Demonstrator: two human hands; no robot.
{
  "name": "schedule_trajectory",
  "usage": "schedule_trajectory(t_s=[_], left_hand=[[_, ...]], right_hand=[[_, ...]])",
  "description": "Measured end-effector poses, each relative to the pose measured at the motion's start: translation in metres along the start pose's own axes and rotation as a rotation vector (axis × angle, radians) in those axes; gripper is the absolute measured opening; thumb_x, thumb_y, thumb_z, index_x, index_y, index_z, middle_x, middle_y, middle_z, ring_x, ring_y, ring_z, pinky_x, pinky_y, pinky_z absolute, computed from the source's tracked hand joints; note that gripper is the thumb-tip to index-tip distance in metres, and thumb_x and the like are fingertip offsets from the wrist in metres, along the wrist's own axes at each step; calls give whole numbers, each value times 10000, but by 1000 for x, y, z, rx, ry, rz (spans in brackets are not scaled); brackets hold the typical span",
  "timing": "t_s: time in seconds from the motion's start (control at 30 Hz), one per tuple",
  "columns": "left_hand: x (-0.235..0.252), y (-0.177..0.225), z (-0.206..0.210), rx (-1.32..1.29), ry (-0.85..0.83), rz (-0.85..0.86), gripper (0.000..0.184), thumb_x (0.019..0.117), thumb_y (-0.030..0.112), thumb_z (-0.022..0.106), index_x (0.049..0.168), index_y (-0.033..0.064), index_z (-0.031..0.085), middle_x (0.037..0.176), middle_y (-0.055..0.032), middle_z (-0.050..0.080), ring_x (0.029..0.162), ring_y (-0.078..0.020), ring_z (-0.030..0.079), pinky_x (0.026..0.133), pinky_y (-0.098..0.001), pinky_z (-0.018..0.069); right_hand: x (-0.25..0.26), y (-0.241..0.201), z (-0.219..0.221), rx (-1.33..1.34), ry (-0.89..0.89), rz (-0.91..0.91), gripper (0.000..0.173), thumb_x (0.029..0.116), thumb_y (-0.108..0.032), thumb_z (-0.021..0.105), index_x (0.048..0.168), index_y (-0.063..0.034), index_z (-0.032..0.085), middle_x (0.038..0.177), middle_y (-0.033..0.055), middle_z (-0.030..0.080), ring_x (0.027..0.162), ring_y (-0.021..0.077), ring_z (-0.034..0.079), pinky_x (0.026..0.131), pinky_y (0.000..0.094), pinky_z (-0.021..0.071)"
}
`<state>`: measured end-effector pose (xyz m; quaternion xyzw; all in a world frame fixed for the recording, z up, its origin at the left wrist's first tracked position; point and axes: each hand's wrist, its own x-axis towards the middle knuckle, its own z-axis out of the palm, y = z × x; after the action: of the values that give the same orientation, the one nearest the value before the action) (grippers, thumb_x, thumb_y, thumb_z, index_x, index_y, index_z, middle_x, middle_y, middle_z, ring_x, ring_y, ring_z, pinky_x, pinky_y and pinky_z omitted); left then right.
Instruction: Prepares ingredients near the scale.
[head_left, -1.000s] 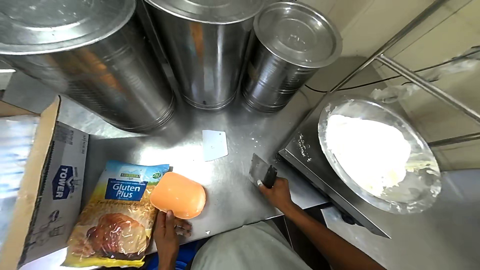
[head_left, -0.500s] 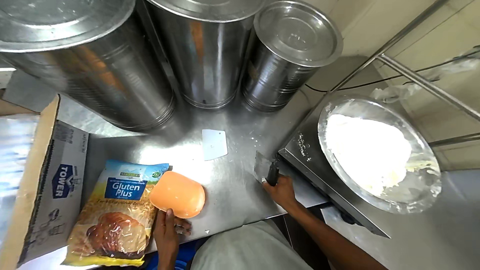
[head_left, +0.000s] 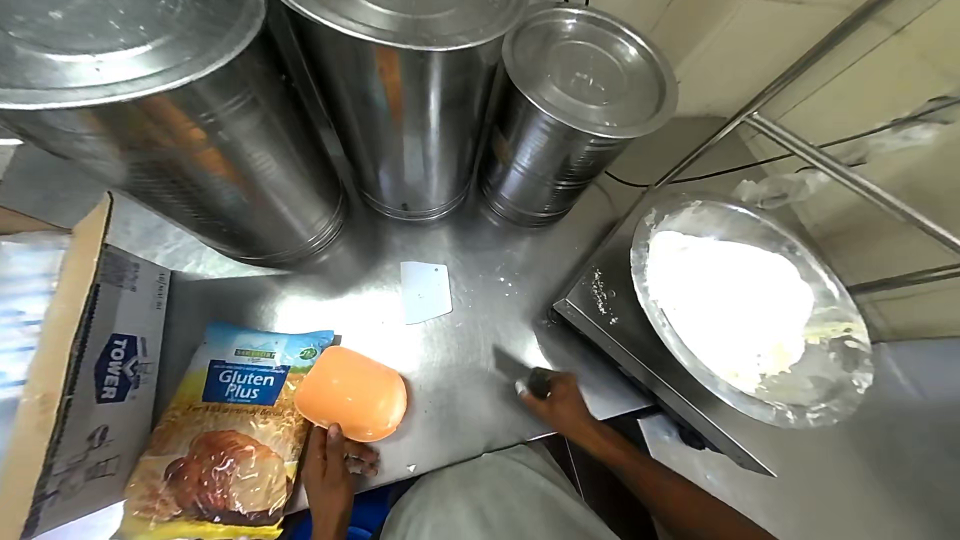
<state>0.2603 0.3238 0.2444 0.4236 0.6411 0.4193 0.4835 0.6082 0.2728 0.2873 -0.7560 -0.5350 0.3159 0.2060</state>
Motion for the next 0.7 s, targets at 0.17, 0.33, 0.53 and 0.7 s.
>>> schedule_trajectory(t_s=[0.17,0.33,0.53,0.7], left_hand=[[0,4,2,24,8,-11,380,1078,225,358,1256,-81,497,703,34,606,527,-32,617,500,-219,564],[0,2,2,5,18,4,359,1071,228,359,1196,-71,515,679,32,610,512,-51,622,486,-235,570],[0,4,3,-3,2,9,355,1072,229,340,1196,-58,507,644,51,626,491,-56,633,458,-243,574],[1,1,2,31,10,10,417,1073,230,356,1279,-110,482,758,4,626,552,-52,638,518,-248,587]], right_hand=[[18,19,-23,-88,220,105,315,862,-214,787,952,78,710,800,207,700,751,332,698,747,520,559],[7,18,-10,-43,260,93,274,835,-204,787,876,57,715,746,171,692,688,281,686,692,471,561],[5,25,-9,-29,305,40,277,823,-220,788,841,45,707,715,147,681,653,253,675,657,450,557],[7,22,-3,18,279,51,256,831,-207,793,858,36,718,735,142,692,672,241,684,675,447,567]])
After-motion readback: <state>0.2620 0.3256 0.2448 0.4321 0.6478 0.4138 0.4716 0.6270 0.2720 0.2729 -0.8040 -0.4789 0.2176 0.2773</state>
